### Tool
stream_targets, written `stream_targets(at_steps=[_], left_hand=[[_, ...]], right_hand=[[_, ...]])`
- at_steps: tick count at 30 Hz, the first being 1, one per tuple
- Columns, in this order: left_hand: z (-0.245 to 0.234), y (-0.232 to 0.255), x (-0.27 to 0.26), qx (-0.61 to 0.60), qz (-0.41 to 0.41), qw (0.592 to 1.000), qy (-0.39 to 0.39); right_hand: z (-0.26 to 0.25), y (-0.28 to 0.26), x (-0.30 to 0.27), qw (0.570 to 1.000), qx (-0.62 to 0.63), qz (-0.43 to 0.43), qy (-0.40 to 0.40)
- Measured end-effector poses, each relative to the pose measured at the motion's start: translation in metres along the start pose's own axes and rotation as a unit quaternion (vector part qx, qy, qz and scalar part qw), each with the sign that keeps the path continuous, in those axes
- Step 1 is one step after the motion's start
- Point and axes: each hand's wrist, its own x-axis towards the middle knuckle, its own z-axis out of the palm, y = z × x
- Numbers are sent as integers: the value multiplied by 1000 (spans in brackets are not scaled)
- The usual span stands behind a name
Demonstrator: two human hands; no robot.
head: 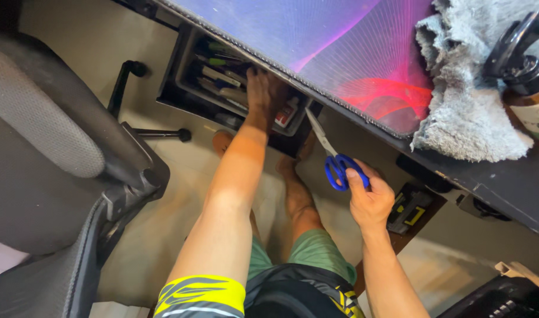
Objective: The person retrieves a pair of scissors and an Allen key from a drawer, then uses them to adjust and tighten the armrests of a black mesh office chair. After securing the armrests, the person sprays a cleaning solution onto a cloth and wipes the chair's armrests and seat.
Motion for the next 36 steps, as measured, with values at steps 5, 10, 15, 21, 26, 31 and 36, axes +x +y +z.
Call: stream_targets(at_steps=[5,10,15,21,26,31,36], left_hand=[[-8,-22,-11,22,62,997,48],[-1,-19,-6,-2,27,999,43],[-1,-12,0,6,25,1000,13],[-11,-35,-18,-38,188,980,47],[-13,-55,-24,-31,175,977,120],[-16,-66,-35,-102,118,959,235],[-10,-46,-41,50,222,964,135]], right_hand=[[-7,4,-2,1000,-22,11,3],[-5,5,-4,998,43,52,-7],[-8,5,-7,999,24,22,-4],[-12,12,-8,996,72,50,-1],[-6,15,-8,997,70,44,4],[0,15,-10,998,54,33,0],[2,15,-10,997,54,52,1]])
